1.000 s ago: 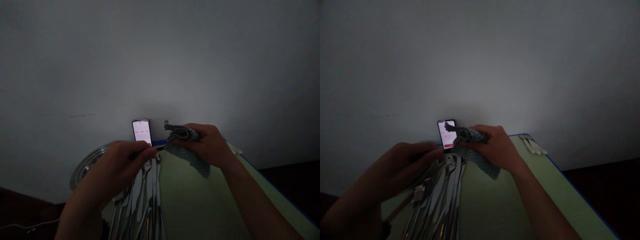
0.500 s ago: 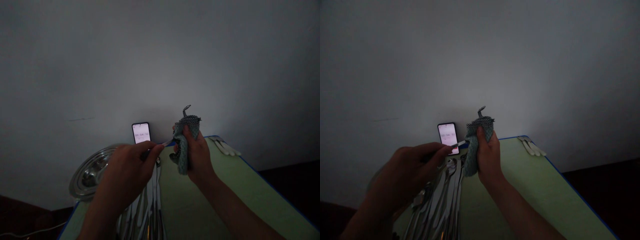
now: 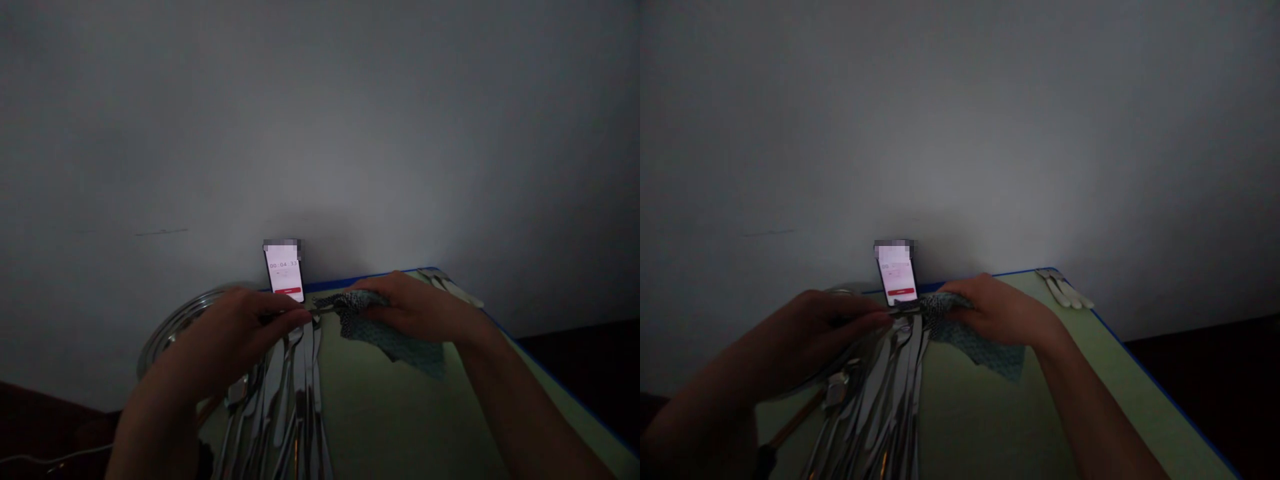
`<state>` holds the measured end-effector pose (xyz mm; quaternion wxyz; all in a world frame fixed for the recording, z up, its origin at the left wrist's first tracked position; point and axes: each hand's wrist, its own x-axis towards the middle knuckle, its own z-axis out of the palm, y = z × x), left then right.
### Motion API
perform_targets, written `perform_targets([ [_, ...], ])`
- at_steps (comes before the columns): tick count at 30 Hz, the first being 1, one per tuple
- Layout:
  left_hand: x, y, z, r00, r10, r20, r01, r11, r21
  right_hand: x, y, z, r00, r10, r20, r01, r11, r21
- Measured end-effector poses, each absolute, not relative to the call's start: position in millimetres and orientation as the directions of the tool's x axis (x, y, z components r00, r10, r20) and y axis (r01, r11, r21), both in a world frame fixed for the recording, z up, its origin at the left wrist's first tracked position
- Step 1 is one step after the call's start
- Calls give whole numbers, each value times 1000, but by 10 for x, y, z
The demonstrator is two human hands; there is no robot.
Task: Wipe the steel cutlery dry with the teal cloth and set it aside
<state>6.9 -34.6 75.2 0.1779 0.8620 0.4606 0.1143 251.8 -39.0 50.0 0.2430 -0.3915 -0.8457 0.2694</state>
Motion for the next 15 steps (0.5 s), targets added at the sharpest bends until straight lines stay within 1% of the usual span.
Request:
perform_targets([
  [2, 85, -344, 750, 543, 839, 43, 750, -507, 425, 2492, -382, 504, -551, 800, 238, 560, 566, -604],
  [4, 90, -339, 750, 544, 837, 55, 731, -505, 458, 2451, -365, 502, -487, 816, 313, 577, 569, -585],
  [6, 98, -333, 752, 536, 841, 67, 709, -492, 506, 2388, -351, 492, -333, 840, 428, 582, 540, -608],
  [8, 121, -326, 756, 523, 849, 79, 691, -476, 545, 2296, -347, 469, -90, 842, 532, 522, 495, -694],
  [9, 139, -323, 758, 516, 852, 88, 681, -471, 561, 2238, -349, 451, 48, 830, 555, 454, 477, -753],
  [10, 160, -321, 757, 511, 854, 100, 669, -468, 577, 2175, -353, 430, 168, 821, 545, 358, 464, -810],
  [11, 184, -319, 755, 505, 856, 111, 657, -465, 593, 2111, -357, 406, 254, 827, 501, 229, 452, -862],
  [13, 235, -314, 742, 494, 859, 136, 634, -462, 620, 1992, -362, 360, 310, 874, 375, -37, 405, -913],
  [15, 290, -310, 720, 481, 864, 146, 629, -456, 630, 1908, -357, 327, 324, 906, 270, -241, 356, -903],
])
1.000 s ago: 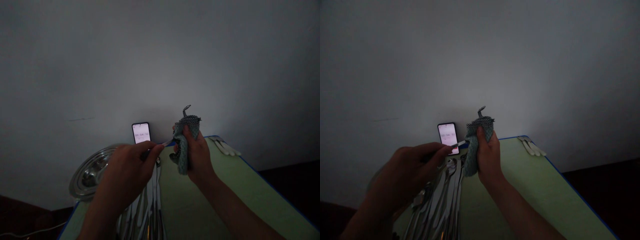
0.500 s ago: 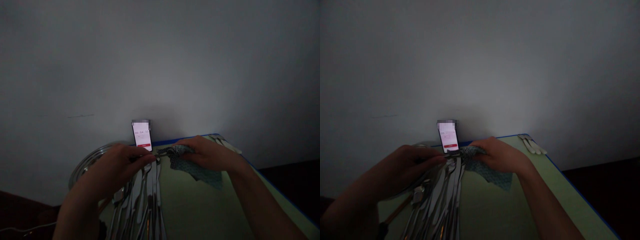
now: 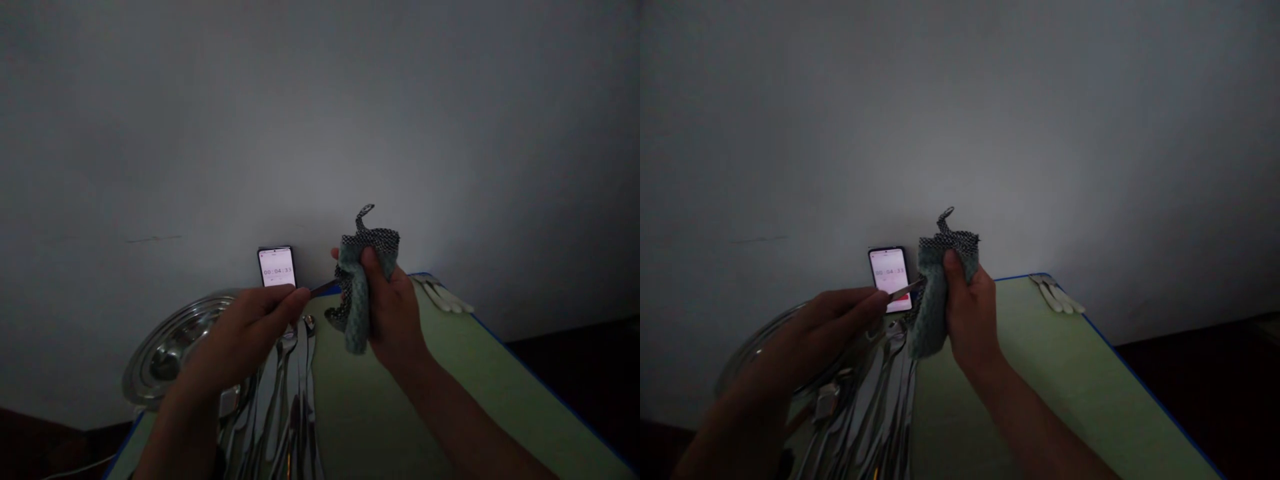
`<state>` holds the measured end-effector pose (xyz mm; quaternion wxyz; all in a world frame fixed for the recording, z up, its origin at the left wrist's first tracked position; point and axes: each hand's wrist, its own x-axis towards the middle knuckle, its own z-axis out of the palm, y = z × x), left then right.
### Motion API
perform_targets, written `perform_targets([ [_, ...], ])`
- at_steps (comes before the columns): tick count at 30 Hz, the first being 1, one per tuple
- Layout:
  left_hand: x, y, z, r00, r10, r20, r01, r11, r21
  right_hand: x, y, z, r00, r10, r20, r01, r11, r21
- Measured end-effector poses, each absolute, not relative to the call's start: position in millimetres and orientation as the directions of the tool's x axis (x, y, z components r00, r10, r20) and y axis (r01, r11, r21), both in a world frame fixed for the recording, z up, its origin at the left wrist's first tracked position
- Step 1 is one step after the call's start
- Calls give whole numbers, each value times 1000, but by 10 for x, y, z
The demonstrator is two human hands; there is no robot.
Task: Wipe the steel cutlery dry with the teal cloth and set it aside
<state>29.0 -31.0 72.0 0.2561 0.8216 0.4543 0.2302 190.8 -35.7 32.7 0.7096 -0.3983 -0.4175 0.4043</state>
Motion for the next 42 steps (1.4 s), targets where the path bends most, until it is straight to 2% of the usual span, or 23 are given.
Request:
perform_targets([
  [4, 382, -308, 680, 449, 876, 173, 678, -461, 573, 1882, -320, 317, 313, 939, 142, -415, 269, -869],
  [7, 379, -336, 688, 453, 869, 197, 694, -483, 534, 1946, -295, 348, 254, 959, 124, -456, 231, -860],
  [9, 341, -381, 705, 487, 852, 190, 657, -501, 564, 1987, -292, 373, 209, 967, 142, -450, 224, -865],
  [11, 301, -440, 710, 546, 831, 109, 611, -484, 626, 2000, -298, 384, 193, 966, 170, -441, 240, -865],
  [13, 280, -493, 688, 602, 796, -68, 611, -405, 680, 1975, -307, 371, 217, 958, 188, -456, 270, -848],
  [16, 279, -513, 614, 613, 740, -277, 666, -296, 684, 1900, -310, 310, 259, 954, 152, -489, 265, -831],
  [18, 271, -481, 575, 607, 747, -270, 686, -322, 653, 1868, -296, 265, 269, 958, 96, -490, 222, -843],
  [21, 233, -410, 576, 637, 757, -149, 676, -454, 580, 1887, -249, 224, 257, 964, 62, -464, 179, -868],
  [24, 222, -376, 604, 630, 766, -128, 679, -462, 571, 1939, -202, 224, 105, 994, 36, -536, 87, -840],
  [28, 330, -384, 579, 639, 722, -265, 636, -302, 710, 1912, -199, 230, -89, 996, 17, -722, -53, -690],
  [30, 406, -384, 557, 695, 651, -305, 594, -282, 753, 1862, -217, 217, -76, 997, 19, -735, -43, -677],
  [32, 462, -377, 555, 724, 600, -340, 594, -291, 750, 1830, -229, 200, -26, 999, 24, -675, 1, -738],
  [35, 486, -363, 586, 693, 622, -364, 630, -277, 726, 1851, -221, 191, 66, 997, 40, -574, 71, -816],
  [39, 469, -357, 616, 688, 644, -335, 627, -296, 720, 1938, -180, 205, 155, 985, 79, -599, 157, -785],
  [42, 457, -346, 598, 701, 618, -354, 629, -304, 715, 1974, -155, 192, 143, 981, 129, -568, 188, -802],
])
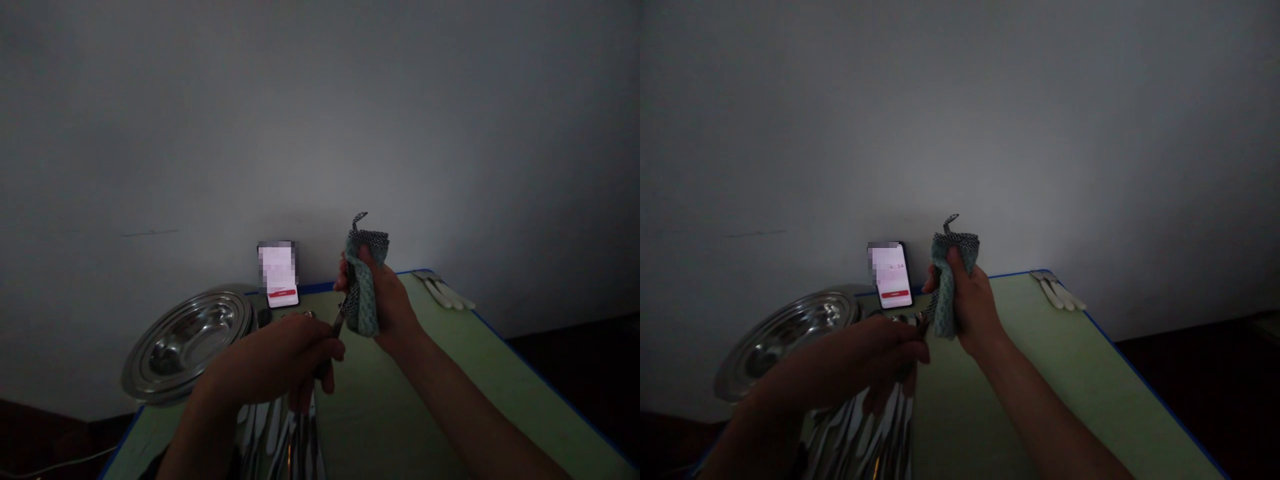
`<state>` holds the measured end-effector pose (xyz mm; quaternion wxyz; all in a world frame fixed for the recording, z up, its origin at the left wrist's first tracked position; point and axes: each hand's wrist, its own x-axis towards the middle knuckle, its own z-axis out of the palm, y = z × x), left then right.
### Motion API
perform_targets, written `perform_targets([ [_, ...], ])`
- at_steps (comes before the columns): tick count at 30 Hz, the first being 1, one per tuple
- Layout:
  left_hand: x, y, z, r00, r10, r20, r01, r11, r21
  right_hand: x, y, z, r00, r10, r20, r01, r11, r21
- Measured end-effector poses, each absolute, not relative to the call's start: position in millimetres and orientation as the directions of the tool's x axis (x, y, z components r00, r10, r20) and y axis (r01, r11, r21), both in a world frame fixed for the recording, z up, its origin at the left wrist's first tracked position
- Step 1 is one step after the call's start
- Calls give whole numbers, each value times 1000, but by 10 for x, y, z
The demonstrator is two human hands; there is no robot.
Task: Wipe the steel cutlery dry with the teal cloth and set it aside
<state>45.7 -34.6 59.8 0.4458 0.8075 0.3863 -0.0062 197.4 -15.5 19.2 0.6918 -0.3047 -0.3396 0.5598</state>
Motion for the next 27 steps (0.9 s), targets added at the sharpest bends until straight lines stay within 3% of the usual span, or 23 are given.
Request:
perform_targets([
  [11, 424, -202, 446, 716, 645, -269, 567, -312, 762, 1923, -195, 205, 39, 994, 104, -461, 111, -880],
  [14, 386, -161, 412, 710, 660, -246, 599, -382, 704, 1958, -198, 209, 19, 989, 148, -336, 145, -931],
  [17, 297, -160, 455, 637, 759, -133, 691, -487, 534, 2033, -207, 204, -78, 971, 226, -33, 224, -974],
  [20, 234, -215, 585, 490, 870, 52, 795, -471, 383, 2099, -232, 223, -229, 925, 304, 226, 354, -907],
  [23, 237, -290, 720, 318, 894, 316, 844, -419, 336, 2129, -264, 265, -344, 882, 323, 352, 440, -826],
  [27, 276, -347, 779, 394, 846, 359, 801, -508, 318, 2123, -314, 319, -485, 830, 277, 406, 494, -769],
])
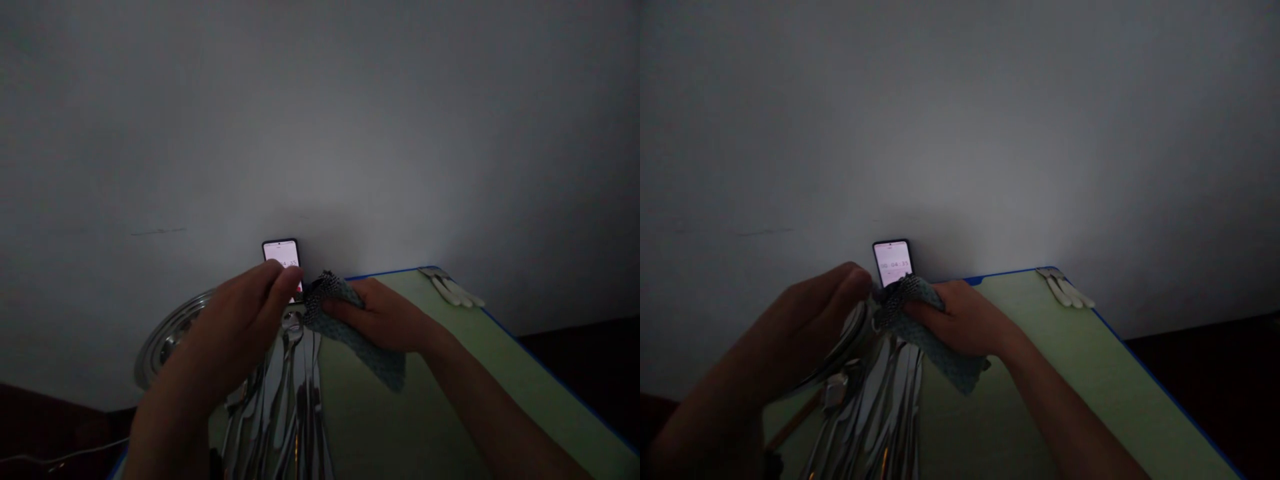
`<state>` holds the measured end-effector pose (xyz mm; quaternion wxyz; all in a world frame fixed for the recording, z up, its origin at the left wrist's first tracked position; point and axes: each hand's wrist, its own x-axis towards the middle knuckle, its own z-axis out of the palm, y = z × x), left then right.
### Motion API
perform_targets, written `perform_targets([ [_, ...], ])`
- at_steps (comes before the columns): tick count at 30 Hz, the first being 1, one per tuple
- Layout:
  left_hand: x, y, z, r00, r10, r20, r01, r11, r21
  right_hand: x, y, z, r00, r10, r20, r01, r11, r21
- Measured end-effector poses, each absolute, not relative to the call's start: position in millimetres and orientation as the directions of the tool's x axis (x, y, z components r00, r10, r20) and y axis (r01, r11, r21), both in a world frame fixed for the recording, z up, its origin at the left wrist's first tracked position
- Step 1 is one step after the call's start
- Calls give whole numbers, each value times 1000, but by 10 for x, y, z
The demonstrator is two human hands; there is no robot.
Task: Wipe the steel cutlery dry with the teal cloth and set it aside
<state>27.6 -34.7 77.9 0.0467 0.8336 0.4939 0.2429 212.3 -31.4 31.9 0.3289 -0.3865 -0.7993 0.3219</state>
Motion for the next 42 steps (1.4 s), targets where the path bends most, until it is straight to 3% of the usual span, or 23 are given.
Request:
perform_targets([
  [7, 250, -360, 737, 606, 769, 201, 720, -638, 272, 2094, -378, 328, -609, 765, 212, 388, 519, -761],
  [15, 253, -259, 673, 478, 834, 275, 856, -512, 68, 2135, -312, 273, -594, 790, 154, 425, 470, -773],
  [21, 86, -190, 692, 324, 865, 384, 913, -392, 113, 2431, -277, 335, -664, 740, 109, 442, 506, -741],
  [26, -50, -178, 692, 218, 865, 453, 921, -336, 199, 2720, -315, 379, -635, 772, -32, 518, 396, -758],
  [33, 102, -224, 684, 273, 826, 493, 893, -408, 190, 2679, -368, 438, -647, 758, -84, 571, 409, -712],
  [37, 337, -282, 651, 378, 797, 471, 853, -498, 159, 2506, -355, 420, -679, 734, -28, 532, 465, -708],
  [42, 520, -280, 573, 496, 786, 370, 814, -569, 117, 2342, -306, 346, -599, 794, 104, 504, 475, -722],
])
